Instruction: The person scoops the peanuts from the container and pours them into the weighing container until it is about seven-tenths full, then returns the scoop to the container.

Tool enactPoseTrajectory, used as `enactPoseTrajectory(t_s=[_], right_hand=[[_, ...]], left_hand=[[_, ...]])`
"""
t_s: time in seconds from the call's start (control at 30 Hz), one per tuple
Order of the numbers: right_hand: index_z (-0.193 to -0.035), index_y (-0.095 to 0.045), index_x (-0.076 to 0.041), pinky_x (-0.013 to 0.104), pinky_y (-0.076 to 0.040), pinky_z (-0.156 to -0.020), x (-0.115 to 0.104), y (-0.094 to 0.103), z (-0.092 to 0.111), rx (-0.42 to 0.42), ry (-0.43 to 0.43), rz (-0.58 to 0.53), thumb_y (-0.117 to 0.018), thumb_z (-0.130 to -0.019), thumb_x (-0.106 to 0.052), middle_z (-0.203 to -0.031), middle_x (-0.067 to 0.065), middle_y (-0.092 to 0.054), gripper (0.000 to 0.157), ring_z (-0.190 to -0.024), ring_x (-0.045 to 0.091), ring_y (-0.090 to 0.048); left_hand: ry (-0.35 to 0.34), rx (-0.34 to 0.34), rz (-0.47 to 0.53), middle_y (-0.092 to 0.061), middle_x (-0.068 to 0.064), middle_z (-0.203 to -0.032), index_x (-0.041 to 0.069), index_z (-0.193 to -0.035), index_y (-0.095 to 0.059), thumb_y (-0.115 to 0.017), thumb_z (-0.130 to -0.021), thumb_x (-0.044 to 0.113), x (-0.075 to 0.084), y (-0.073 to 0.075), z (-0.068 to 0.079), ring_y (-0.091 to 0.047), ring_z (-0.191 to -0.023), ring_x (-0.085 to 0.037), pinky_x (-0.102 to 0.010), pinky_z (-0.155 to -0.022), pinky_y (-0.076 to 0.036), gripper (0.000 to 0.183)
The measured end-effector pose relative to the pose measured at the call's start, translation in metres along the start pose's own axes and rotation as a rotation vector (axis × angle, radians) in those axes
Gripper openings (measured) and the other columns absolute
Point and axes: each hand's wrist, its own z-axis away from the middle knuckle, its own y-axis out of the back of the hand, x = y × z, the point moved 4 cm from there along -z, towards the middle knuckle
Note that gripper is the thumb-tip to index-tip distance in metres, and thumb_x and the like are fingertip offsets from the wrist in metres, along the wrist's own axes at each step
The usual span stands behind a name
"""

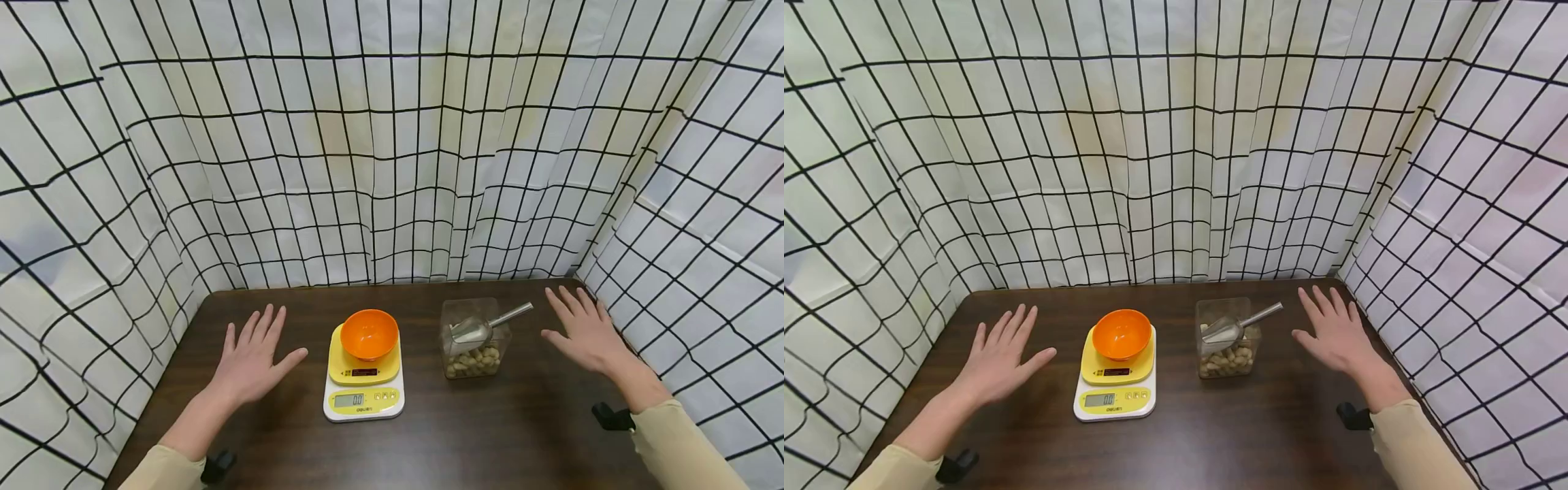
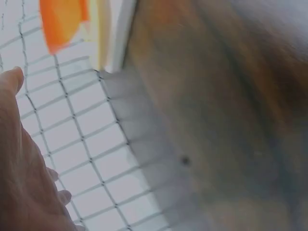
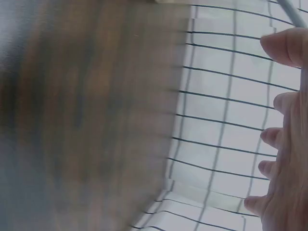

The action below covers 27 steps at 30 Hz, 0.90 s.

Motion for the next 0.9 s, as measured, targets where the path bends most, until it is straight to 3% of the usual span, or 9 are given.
enactPoseTrajectory(t_s=[0.2,0.43,0.67,0.9], right_hand=[[-0.166,-0.012,-0.013,0.075,-0.011,-0.111,-0.005,0.027,-0.003,0.047,0.046,-0.011,-0.054,-0.104,-0.045,-0.166,0.027,-0.016,0.081,-0.150,0.054,-0.008],[-0.166,-0.016,-0.016,0.071,-0.016,-0.112,-0.023,0.052,-0.008,0.057,0.094,-0.040,-0.055,-0.103,-0.051,-0.164,0.024,-0.023,0.083,-0.149,0.051,-0.017],[-0.165,-0.020,-0.017,0.067,-0.022,-0.114,-0.045,0.055,-0.019,-0.003,0.136,-0.036,-0.056,-0.101,-0.057,-0.166,0.021,-0.022,0.084,-0.149,0.049,-0.021],[-0.164,-0.028,-0.019,0.065,-0.032,-0.110,-0.069,0.048,-0.034,-0.073,0.184,-0.078,-0.059,-0.099,-0.057,-0.166,0.017,-0.023,0.081,-0.150,0.044,-0.022]], left_hand=[[-0.064,-0.031,0.018,-0.009,-0.020,-0.169,0.013,-0.166,-0.007,-0.044,-0.096,0.075,0.030,0.015,-0.007,-0.008,-0.153,-0.046,-0.068,-0.117,0.005,0.101],[-0.178,-0.059,0.087,-0.012,-0.016,-0.170,0.012,-0.166,-0.009,-0.049,-0.094,0.075,0.076,0.022,-0.013,-0.010,-0.154,-0.042,-0.063,-0.120,-0.006,0.103],[-0.278,-0.097,0.229,-0.014,-0.008,-0.170,0.018,-0.166,-0.006,-0.054,-0.090,0.077,0.123,0.019,-0.024,-0.017,-0.154,-0.036,-0.059,-0.120,-0.018,0.108],[-0.324,-0.178,0.376,-0.011,0.004,-0.170,0.029,-0.166,0.001,-0.064,-0.084,0.076,0.170,0.008,-0.035,-0.015,-0.154,-0.026,-0.055,-0.118,-0.026,0.114]])
